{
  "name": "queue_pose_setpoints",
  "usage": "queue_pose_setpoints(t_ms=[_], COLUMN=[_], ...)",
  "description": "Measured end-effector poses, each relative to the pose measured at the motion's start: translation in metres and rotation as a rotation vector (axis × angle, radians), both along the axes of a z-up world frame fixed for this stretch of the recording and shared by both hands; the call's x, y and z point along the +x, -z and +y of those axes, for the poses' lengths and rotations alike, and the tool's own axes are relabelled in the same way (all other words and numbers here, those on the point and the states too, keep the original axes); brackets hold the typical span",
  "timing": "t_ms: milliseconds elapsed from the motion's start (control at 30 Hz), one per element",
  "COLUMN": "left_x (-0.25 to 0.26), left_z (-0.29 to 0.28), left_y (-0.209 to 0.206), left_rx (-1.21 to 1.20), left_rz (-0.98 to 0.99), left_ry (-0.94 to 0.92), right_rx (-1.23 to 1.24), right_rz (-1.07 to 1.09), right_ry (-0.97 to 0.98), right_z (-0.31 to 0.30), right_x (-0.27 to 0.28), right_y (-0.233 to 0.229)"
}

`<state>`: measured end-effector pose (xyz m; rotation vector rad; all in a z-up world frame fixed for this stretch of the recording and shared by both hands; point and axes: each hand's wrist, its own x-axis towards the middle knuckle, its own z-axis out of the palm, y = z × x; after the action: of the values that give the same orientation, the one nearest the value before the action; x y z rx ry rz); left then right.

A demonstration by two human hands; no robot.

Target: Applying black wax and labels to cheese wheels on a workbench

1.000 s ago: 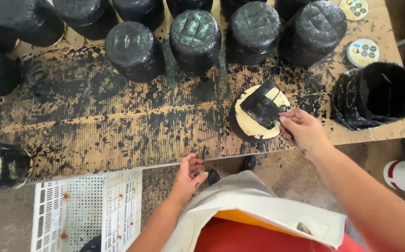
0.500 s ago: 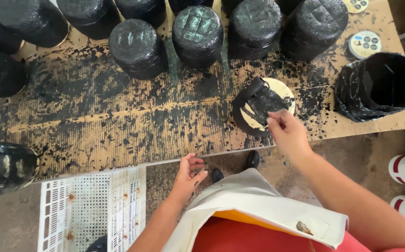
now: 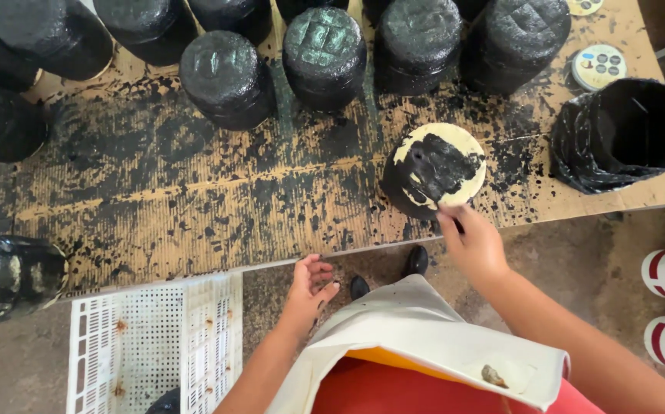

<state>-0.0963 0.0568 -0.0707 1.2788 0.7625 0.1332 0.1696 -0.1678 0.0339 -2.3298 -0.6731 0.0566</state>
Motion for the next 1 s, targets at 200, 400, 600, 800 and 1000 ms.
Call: queue_pose_setpoints(t_ms=[200, 400, 600, 800, 1000], left_x=[-0.008, 0.002, 0.017, 0.023, 0.036], left_z=[0.0, -0.008, -0.007, -0.012, -0.031], left_y=[0.002, 0.004, 0.0, -0.014, -0.014], left_rx=[0.017, 0.018, 0.029, 0.064, -0.013], left_rz=[0.03, 0.035, 0.014, 0.119, 0.134], left_ry=[0.018, 0.051, 0.095, 0.176, 0.139], right_rx=[-0.099, -0.027, -0.104, -0.438, -0.531], right_rz=[-0.057, -0.03, 0.123, 0.519, 0.544], right_ry=[0.029, -0.044, -0.083, -0.019, -0.205], right_z=[-0.087, -0.029, -0.047, -0.093, -0.025], right_x=[-0.005, 0.006, 0.038, 0.112, 0.103], right_y=[-0.001, -0.007, -0.072, -0.094, -0.127])
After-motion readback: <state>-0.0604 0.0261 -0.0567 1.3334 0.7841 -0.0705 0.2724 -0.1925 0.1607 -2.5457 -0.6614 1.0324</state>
